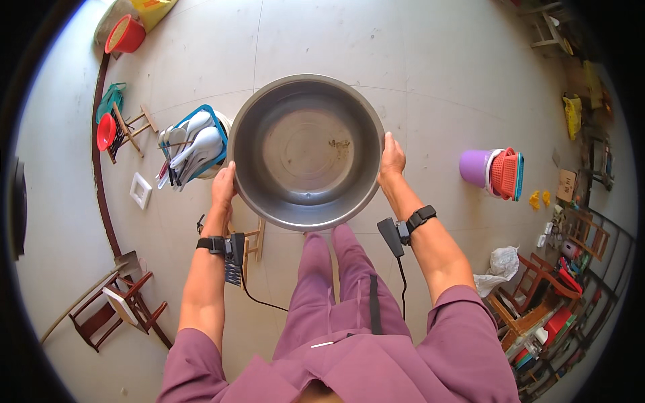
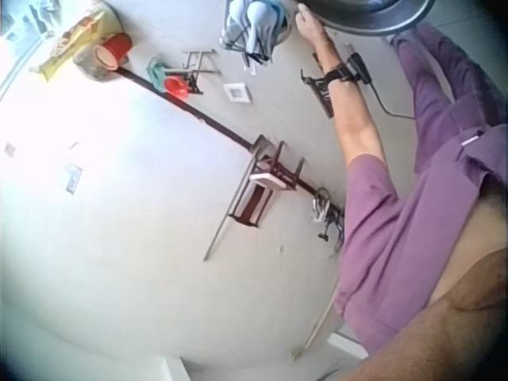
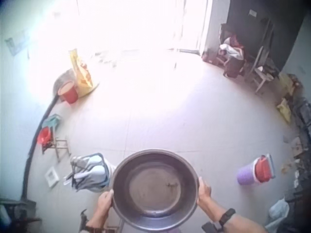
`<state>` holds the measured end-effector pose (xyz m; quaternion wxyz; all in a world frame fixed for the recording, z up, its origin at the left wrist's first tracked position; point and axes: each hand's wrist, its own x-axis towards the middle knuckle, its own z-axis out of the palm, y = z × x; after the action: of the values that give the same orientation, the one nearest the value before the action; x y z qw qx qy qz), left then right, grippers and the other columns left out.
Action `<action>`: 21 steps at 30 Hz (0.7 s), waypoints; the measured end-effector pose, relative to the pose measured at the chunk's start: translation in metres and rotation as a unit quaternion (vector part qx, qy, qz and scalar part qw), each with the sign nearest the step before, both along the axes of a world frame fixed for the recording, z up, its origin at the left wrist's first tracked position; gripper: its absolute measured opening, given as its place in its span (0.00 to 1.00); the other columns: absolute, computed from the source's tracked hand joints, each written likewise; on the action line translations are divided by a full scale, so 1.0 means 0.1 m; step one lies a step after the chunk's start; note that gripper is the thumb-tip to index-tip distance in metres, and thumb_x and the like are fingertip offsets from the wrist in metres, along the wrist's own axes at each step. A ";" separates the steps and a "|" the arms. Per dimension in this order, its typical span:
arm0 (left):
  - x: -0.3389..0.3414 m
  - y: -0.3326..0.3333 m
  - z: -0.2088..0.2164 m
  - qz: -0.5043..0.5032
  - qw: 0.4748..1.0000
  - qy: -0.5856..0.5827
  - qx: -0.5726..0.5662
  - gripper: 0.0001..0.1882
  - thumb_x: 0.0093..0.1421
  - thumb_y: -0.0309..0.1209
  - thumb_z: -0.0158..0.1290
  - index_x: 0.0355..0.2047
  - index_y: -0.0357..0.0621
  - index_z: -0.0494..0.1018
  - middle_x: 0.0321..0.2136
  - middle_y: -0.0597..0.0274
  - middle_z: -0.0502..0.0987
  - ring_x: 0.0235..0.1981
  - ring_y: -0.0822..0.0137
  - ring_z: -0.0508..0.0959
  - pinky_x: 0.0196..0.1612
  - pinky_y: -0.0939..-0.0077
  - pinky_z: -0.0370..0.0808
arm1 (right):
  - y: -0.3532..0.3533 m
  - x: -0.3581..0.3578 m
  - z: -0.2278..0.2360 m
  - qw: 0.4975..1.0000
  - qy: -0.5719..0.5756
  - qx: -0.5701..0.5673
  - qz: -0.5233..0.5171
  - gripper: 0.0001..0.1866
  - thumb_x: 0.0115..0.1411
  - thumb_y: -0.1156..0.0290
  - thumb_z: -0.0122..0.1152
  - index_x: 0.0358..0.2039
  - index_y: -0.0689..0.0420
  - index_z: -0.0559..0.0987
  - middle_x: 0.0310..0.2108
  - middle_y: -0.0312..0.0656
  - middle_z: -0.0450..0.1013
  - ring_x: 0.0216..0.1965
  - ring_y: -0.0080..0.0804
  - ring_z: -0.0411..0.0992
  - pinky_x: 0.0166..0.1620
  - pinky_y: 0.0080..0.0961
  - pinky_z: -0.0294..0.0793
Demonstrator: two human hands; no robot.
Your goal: Wash plastic spoons, ladles, and containers in a large metal basin filled with water under a running tap.
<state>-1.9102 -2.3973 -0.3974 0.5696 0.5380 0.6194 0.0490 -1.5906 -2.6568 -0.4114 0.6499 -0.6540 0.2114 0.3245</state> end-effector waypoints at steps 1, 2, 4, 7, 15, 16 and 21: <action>0.04 0.05 -0.03 -0.001 1.000 -0.001 0.005 0.19 0.63 0.51 0.49 0.28 0.51 0.73 0.20 0.75 0.68 0.19 0.80 0.66 0.22 0.84 0.61 | 0.03 0.02 -0.03 1.000 0.005 0.000 0.002 0.21 0.64 0.54 0.51 0.43 0.61 0.76 0.40 0.39 0.74 0.40 0.29 0.72 0.44 0.27 0.73; 0.08 0.10 -0.05 0.002 1.000 0.004 0.006 0.19 0.63 0.51 0.49 0.28 0.51 0.73 0.20 0.75 0.68 0.19 0.80 0.66 0.22 0.84 0.61 | 0.06 0.03 -0.05 1.000 -0.004 0.001 -0.005 0.21 0.64 0.54 0.52 0.44 0.61 0.76 0.40 0.40 0.74 0.40 0.29 0.72 0.43 0.28 0.74; 0.12 0.16 -0.09 0.056 0.998 -0.021 0.001 0.22 0.62 0.49 0.51 0.24 0.42 0.74 0.20 0.71 0.69 0.22 0.76 0.64 0.25 0.77 0.62 | 0.15 0.05 -0.09 1.000 -0.003 0.010 -0.002 0.21 0.64 0.55 0.52 0.44 0.61 0.76 0.39 0.40 0.74 0.39 0.29 0.72 0.43 0.28 0.75; 0.17 0.15 -0.15 0.008 0.999 0.032 0.031 0.23 0.62 0.51 0.50 0.25 0.41 0.74 0.21 0.66 0.70 0.24 0.72 0.66 0.30 0.71 0.66 | 0.12 0.08 -0.01 1.000 -0.009 0.006 -0.026 0.20 0.64 0.56 0.53 0.43 0.62 0.75 0.38 0.42 0.74 0.37 0.31 0.73 0.40 0.31 0.77; 0.06 0.12 0.03 -0.009 1.000 -0.002 -0.021 0.22 0.63 0.51 0.49 0.48 0.49 0.71 0.34 0.67 0.74 0.31 0.75 0.71 0.33 0.76 0.68 | -0.12 0.22 0.05 0.967 -0.039 -0.122 0.222 0.17 0.65 0.59 0.51 0.42 0.61 0.74 0.36 0.41 0.73 0.40 0.29 0.72 0.44 0.26 0.71; 0.02 0.15 0.13 -0.007 1.000 0.007 -0.003 0.26 0.62 0.51 0.50 0.54 0.50 0.68 0.39 0.65 0.74 0.34 0.74 0.72 0.35 0.75 0.69 | -0.06 0.22 0.15 0.938 -0.072 -0.210 0.266 0.17 0.64 0.59 0.52 0.43 0.61 0.74 0.37 0.41 0.73 0.41 0.30 0.71 0.45 0.28 0.70; -0.90 0.42 0.02 0.051 0.994 0.000 0.095 0.30 0.58 0.46 0.57 0.58 0.49 0.65 0.40 0.64 0.73 0.34 0.75 0.71 0.33 0.79 0.69 | 0.25 -0.17 0.82 0.810 -0.400 -0.308 0.298 0.15 0.61 0.63 0.58 0.43 0.58 0.73 0.38 0.42 0.72 0.44 0.35 0.69 0.49 0.29 0.68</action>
<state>-1.9999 -2.3555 -0.3950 0.5126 0.5577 0.6383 0.1371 -1.6074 -2.6320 -0.3298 0.3127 -0.9228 -0.1835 0.1303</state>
